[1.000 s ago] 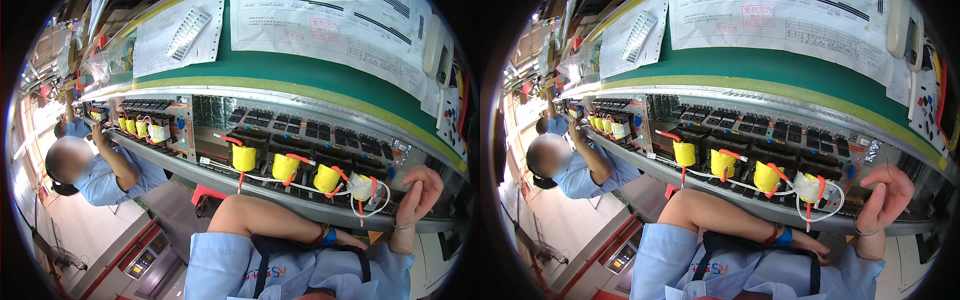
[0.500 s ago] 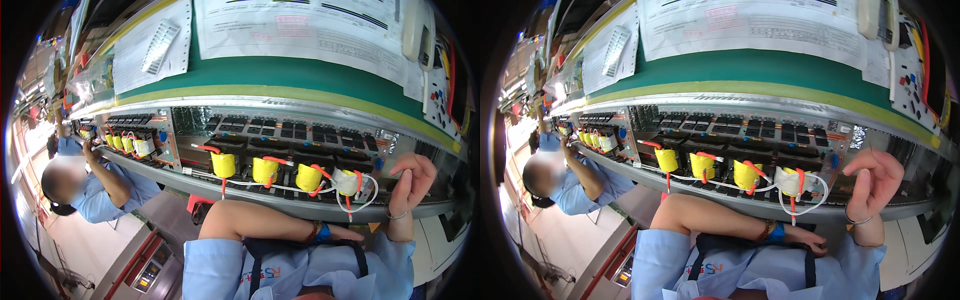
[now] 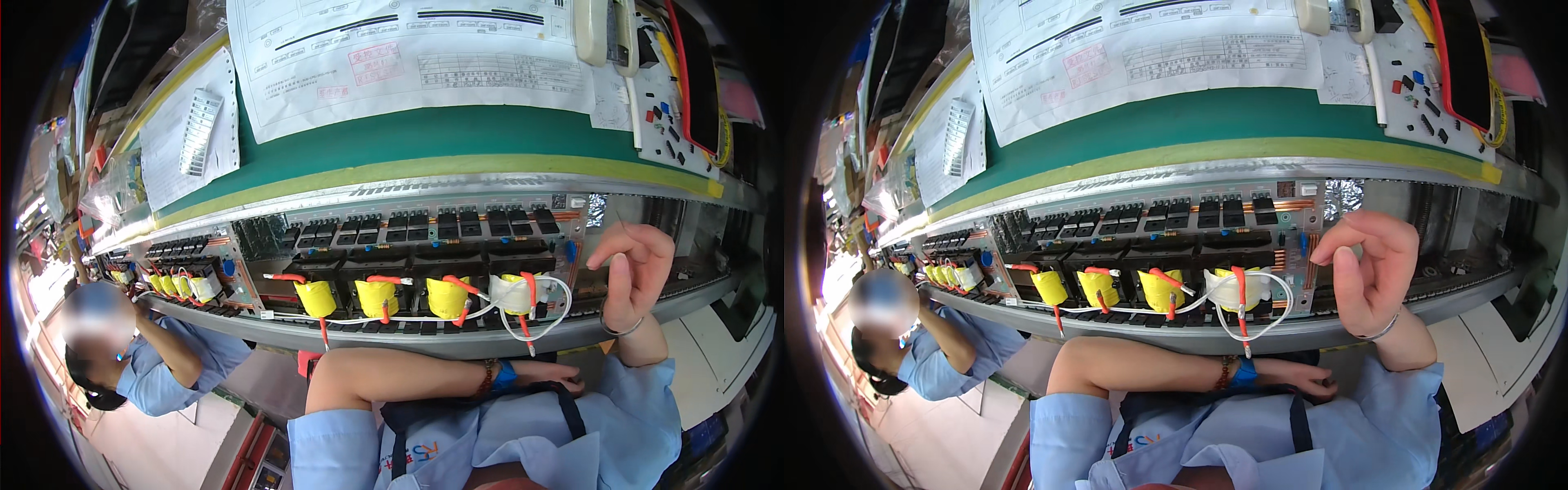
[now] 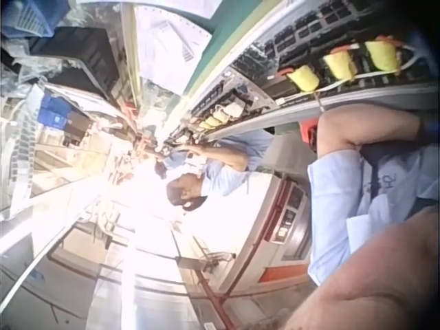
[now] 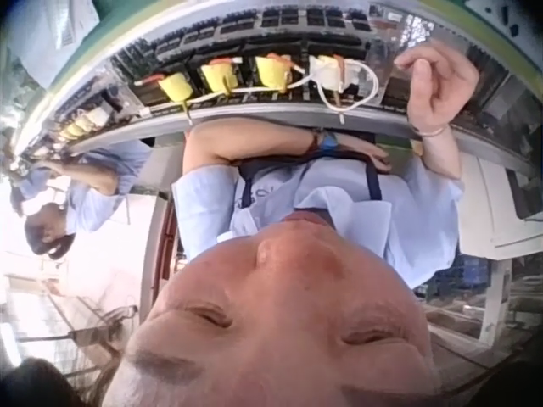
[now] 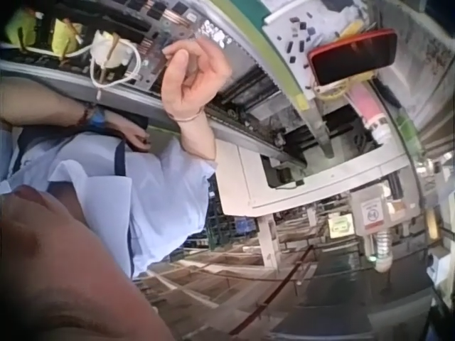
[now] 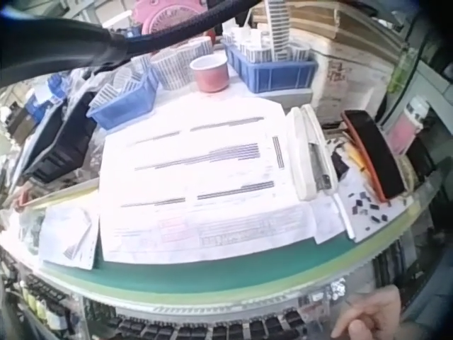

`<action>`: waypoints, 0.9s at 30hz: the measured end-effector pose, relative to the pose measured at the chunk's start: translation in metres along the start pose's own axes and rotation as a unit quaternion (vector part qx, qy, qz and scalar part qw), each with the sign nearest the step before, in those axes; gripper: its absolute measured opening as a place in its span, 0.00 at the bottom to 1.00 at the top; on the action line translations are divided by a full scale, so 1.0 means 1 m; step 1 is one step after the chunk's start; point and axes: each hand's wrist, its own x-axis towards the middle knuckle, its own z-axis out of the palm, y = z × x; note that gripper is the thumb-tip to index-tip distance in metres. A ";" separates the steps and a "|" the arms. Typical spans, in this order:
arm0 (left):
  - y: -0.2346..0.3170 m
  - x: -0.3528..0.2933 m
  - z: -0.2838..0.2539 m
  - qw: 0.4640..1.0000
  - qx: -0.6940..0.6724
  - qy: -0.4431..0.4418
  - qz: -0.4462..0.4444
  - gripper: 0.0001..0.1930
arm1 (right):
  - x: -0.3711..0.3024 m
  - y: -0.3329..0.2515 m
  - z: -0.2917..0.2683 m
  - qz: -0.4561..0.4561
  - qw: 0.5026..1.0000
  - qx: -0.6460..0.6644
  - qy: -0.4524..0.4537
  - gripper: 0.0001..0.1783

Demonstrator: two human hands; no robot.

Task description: The person assembles electronic components onto a printed circuit board by hand, placing transformers and connectors onto the circuit board.

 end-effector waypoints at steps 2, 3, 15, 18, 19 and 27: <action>-0.004 -0.004 0.001 0.991 -0.127 0.000 -0.038 0.18 | 0.000 -0.001 0.002 0.004 1.000 -0.003 0.000 0.18; -0.006 -0.005 0.000 0.992 -0.124 -0.001 -0.036 0.18 | 0.000 -0.002 0.003 0.011 1.000 -0.006 0.000 0.18; 0.041 0.009 -0.005 1.000 0.007 0.023 0.002 0.21 | -0.005 -0.002 0.007 0.028 1.000 0.004 0.010 0.18; 0.044 0.009 -0.005 0.997 0.073 0.016 -0.011 0.21 | -0.004 -0.004 0.006 0.037 0.999 0.006 0.016 0.18; 0.044 0.009 -0.005 0.993 0.120 0.013 -0.006 0.20 | -0.004 -0.004 0.006 0.038 0.999 0.004 0.014 0.17; 0.050 0.012 -0.007 0.996 0.083 0.009 -0.021 0.21 | -0.003 -0.003 0.007 0.040 0.999 0.005 0.014 0.17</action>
